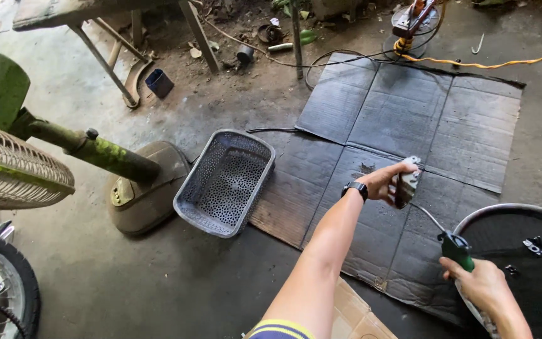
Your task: Cleaning a mechanical valve body and small metal components using dark solvent fluid and a compressed air nozzle.
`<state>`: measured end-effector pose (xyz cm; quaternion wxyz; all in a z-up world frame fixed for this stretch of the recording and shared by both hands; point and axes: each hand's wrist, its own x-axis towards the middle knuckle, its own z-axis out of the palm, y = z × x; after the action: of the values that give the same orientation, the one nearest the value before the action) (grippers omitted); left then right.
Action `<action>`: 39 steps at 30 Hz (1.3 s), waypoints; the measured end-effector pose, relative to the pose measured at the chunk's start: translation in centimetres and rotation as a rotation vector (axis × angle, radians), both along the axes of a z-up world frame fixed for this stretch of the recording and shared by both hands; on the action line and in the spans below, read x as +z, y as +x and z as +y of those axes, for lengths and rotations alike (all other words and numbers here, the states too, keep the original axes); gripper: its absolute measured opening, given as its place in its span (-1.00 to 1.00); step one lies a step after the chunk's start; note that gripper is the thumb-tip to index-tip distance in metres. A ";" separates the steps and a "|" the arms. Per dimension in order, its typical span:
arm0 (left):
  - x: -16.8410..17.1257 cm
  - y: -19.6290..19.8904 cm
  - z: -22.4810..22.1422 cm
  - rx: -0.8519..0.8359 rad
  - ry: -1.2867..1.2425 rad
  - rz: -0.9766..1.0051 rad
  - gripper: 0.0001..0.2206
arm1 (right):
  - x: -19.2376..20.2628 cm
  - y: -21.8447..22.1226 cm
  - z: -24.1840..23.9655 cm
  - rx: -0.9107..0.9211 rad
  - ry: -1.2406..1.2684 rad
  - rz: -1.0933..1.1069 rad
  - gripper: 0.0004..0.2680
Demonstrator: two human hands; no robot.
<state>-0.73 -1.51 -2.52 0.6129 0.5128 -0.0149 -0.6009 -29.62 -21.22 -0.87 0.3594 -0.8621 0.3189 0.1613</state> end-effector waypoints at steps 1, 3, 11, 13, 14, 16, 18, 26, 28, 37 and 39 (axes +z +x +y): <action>0.9 -0.1 0.1 0.005 0.001 0.002 -0.26 | 0.7 -0.4 0.5 0.005 0.001 0.002 -0.65; 2.7 0.2 -0.3 0.183 -0.038 -0.052 -0.39 | 2.1 -0.7 1.0 -0.068 0.109 0.033 -0.66; 6.8 5.9 9.0 0.249 -0.108 -0.862 -0.65 | -4.0 -8.8 1.7 0.152 0.041 -0.338 -0.62; 11.7 5.6 15.4 0.275 -0.067 -1.025 -0.66 | -5.5 -11.6 1.5 0.284 -0.029 -0.400 -0.60; 14.2 5.3 18.5 0.391 0.098 -0.932 -0.60 | -6.6 -13.0 1.2 0.315 -0.071 -0.384 -0.58; 16.1 5.4 25.1 0.492 0.264 -0.819 -0.52 | -8.4 -15.6 0.9 0.341 -0.112 -0.351 -0.56; 14.6 6.4 31.9 0.569 0.297 -1.113 -0.44 | -9.8 -17.9 0.9 0.338 -0.132 -0.382 -0.50; 8.7 5.1 43.2 0.477 0.980 -1.324 -0.14 | -2.7 -14.6 6.7 0.393 -0.018 -0.263 -0.57; 9.1 5.9 40.9 0.382 1.107 -1.464 -0.19 | -0.3 -13.1 8.1 0.381 -0.010 -0.231 -0.59; 15.6 4.3 13.5 0.134 0.409 -1.778 -0.45 | -2.0 -13.2 9.1 0.485 -0.160 -0.158 -0.56; 16.4 0.1 6.6 -0.052 0.143 -1.750 -0.40 | -0.7 -12.3 9.6 0.521 -0.119 -0.085 -0.66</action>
<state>-0.62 5.05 13.86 0.3342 0.8262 -0.4535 -0.0055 -41.93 -11.61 -1.58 0.2677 -0.9406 0.0798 0.1930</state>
